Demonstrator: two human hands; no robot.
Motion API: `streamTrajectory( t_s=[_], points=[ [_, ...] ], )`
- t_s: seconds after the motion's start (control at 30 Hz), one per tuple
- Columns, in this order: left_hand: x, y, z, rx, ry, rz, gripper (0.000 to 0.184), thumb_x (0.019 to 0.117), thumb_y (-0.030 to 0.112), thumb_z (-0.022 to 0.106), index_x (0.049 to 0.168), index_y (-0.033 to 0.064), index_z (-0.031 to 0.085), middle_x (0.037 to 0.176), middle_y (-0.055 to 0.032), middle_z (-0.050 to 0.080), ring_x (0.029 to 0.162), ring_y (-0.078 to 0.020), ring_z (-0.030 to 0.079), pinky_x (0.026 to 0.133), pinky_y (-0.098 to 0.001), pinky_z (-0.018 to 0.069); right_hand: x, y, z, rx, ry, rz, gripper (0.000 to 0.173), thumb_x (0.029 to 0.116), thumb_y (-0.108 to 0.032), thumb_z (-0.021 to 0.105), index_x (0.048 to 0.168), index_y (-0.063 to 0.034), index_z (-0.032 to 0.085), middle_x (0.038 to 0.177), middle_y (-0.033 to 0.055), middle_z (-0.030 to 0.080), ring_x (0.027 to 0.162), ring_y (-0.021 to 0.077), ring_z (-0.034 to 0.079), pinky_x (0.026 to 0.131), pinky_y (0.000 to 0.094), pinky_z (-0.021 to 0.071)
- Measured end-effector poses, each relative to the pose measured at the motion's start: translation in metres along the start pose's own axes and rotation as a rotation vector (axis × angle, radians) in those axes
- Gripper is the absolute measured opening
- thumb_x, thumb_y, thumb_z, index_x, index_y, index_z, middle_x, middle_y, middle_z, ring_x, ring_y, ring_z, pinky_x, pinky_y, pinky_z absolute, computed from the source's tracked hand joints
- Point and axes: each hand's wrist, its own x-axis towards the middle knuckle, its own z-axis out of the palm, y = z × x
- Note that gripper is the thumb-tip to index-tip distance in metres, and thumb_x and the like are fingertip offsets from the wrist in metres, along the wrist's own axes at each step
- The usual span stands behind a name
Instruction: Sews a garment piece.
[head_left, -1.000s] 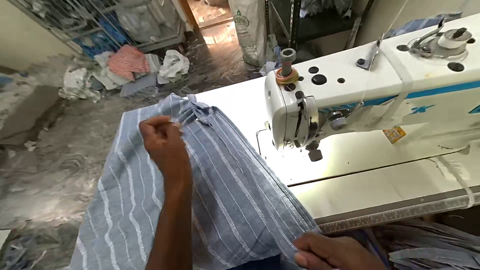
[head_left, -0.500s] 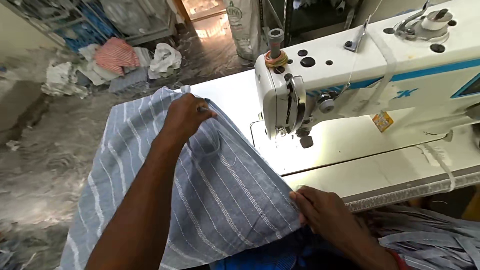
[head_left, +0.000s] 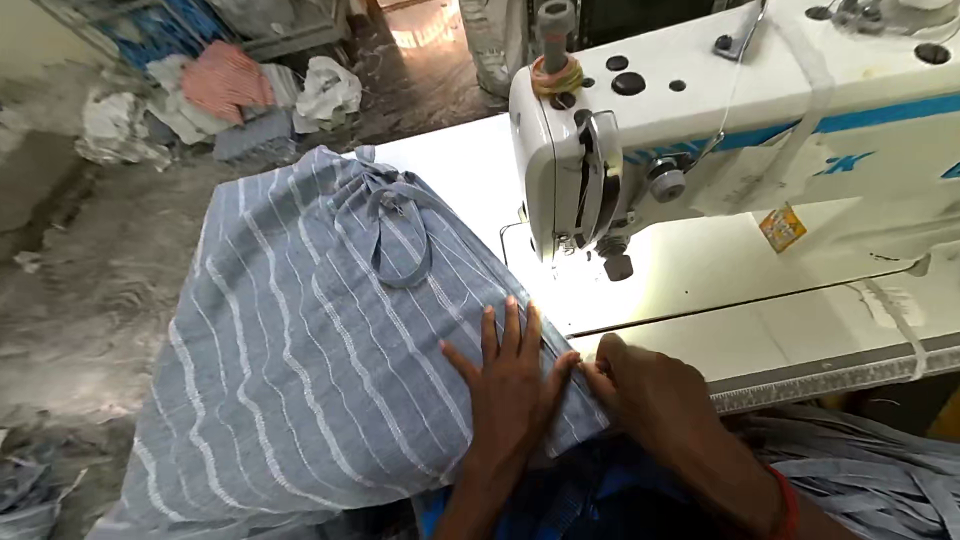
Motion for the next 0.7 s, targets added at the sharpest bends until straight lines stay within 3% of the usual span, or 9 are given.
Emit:
streamTrajectory(
  t_s=[0.03,0.1,0.17,0.23,0.33,0.43,0.53,0.63,0.7],
  points=[
    [0.013,-0.005,-0.001,-0.008,-0.019,0.026,0.081,0.0987,0.075,0.031,0.161,0.0226,0.037,0.167,-0.0075,0.033,0.156,-0.0384,0.023,0.11,-0.0855,0.0086,-0.002,0.003,0.001,0.008,0.069,-0.055,0.016,0.0946,-0.027,0.071,0.097,-0.0113,0.069,0.085,0.0069,0.066,0.068,0.0256,0.068,0.05,0.0432,0.054],
    [0.044,-0.014,-0.003,-0.041,-0.063,0.094,0.086,0.0974,0.076,0.032,0.161,0.0192,0.036,0.168,-0.0088,0.03,0.156,-0.0384,0.019,0.109,-0.0863,0.008,-0.007,0.011,0.007,0.044,0.125,-0.181,0.021,0.0984,-0.022,0.065,0.116,-0.0119,0.071,0.116,0.009,0.068,0.095,0.0269,0.07,0.07,0.0427,0.0606],
    [0.079,-0.024,0.001,-0.054,-0.075,0.164,0.087,0.0936,0.081,0.034,0.153,0.0186,0.051,0.164,-0.0069,0.039,0.155,-0.0365,0.026,0.109,-0.0853,0.008,-0.012,0.02,0.021,0.067,0.179,-0.268,0.027,0.101,-0.023,0.059,0.123,-0.013,0.072,0.126,0.0081,0.067,0.106,0.0279,0.066,0.085,0.0442,0.0566],
    [0.105,-0.031,0.0,-0.064,-0.127,0.243,0.088,0.0913,0.083,0.036,0.142,0.0159,0.062,0.162,-0.0065,0.043,0.154,-0.0357,0.029,0.11,-0.0843,0.006,-0.016,0.023,0.029,0.038,0.231,-0.294,0.031,0.1025,-0.025,0.057,0.128,-0.0138,0.071,0.128,0.0065,0.068,0.11,0.0271,0.066,0.09,0.045,0.0544],
    [0.121,-0.036,-0.003,-0.076,-0.184,0.312,0.086,0.0911,0.081,0.041,0.138,0.0131,0.065,0.156,-0.0083,0.05,0.153,-0.0345,0.031,0.112,-0.0829,0.0022,-0.015,0.02,0.034,0.014,0.27,-0.278,0.031,0.1022,-0.024,0.057,0.128,-0.0138,0.071,0.128,0.0056,0.068,0.109,0.026,0.065,0.09,0.0445,0.0531],
    [0.133,-0.04,-0.002,-0.059,-0.183,0.331,0.085,0.0906,0.079,0.045,0.135,0.0099,0.066,0.155,-0.0112,0.051,0.153,-0.0356,0.031,0.113,-0.0818,0.0027,-0.003,0.015,0.034,0.002,0.289,-0.274,0.032,0.1016,-0.023,0.057,0.129,-0.0116,0.07,0.127,0.0077,0.067,0.1,0.0268,0.065,0.083,0.0428,0.0532],
    [0.143,-0.046,-0.002,-0.106,-0.171,0.302,0.091,0.0882,0.077,0.052,0.148,0.0082,0.054,0.161,-0.015,0.042,0.154,-0.0363,0.029,0.117,-0.077,0.0049,0.015,0.015,0.032,0.044,0.257,-0.261,0.031,0.101,-0.022,0.059,0.128,-0.0116,0.07,0.125,0.0075,0.067,0.094,0.0253,0.066,0.079,0.0418,0.054],
    [0.115,-0.063,-0.037,-0.164,-0.139,0.143,0.088,0.0945,0.063,0.059,0.16,0.0095,0.034,0.165,-0.0211,0.03,0.152,-0.0414,0.029,0.117,-0.0763,0.0144,0.028,0.018,0.028,0.084,0.231,-0.266,0.025,0.1013,-0.022,0.06,0.12,-0.0114,0.073,0.121,0.0071,0.068,0.091,0.0235,0.068,0.074,0.0395,0.0563],
    [0.066,-0.095,-0.071,-0.158,-0.073,-0.125,0.081,0.0984,0.061,0.055,0.16,0.0123,0.034,0.164,-0.0205,0.033,0.15,-0.0441,0.032,0.113,-0.0781,0.0229,0.031,0.02,0.028,0.103,0.241,-0.275,0.024,0.102,-0.023,0.058,0.117,-0.0117,0.074,0.12,0.0067,0.069,0.092,0.0222,0.069,0.075,0.0383,0.0573]
  ],
)
